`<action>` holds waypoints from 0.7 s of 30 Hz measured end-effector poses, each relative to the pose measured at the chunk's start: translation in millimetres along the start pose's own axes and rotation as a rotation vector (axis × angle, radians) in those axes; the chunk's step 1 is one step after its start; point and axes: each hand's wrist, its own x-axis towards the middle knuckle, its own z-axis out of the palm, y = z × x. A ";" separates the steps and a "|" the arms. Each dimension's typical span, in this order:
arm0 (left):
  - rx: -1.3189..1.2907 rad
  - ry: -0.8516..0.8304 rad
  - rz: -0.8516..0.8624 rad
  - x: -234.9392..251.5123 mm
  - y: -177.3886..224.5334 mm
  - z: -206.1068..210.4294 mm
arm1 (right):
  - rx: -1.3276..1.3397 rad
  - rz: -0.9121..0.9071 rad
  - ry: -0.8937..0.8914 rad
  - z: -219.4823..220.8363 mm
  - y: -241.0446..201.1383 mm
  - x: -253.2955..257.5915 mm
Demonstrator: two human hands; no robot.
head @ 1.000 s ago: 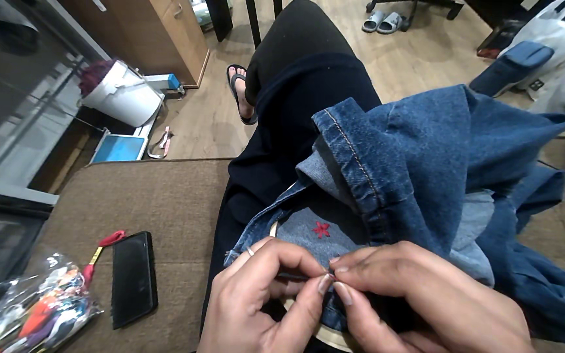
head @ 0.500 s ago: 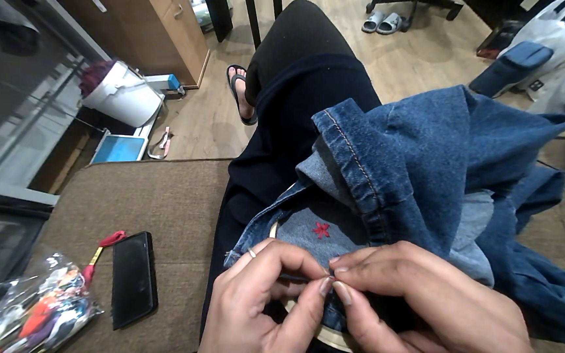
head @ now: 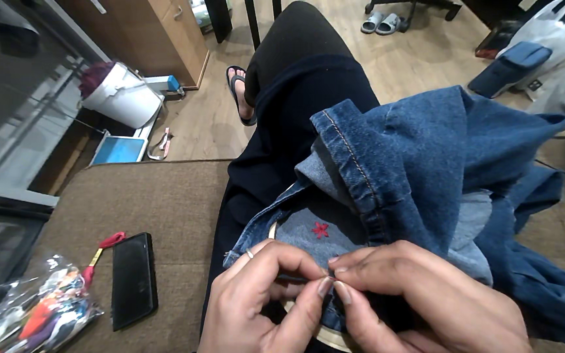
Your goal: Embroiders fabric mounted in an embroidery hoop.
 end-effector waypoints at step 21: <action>0.005 -0.001 0.002 -0.6 0.3 0.3 | 0.006 -0.005 0.011 0.4 -0.6 0.7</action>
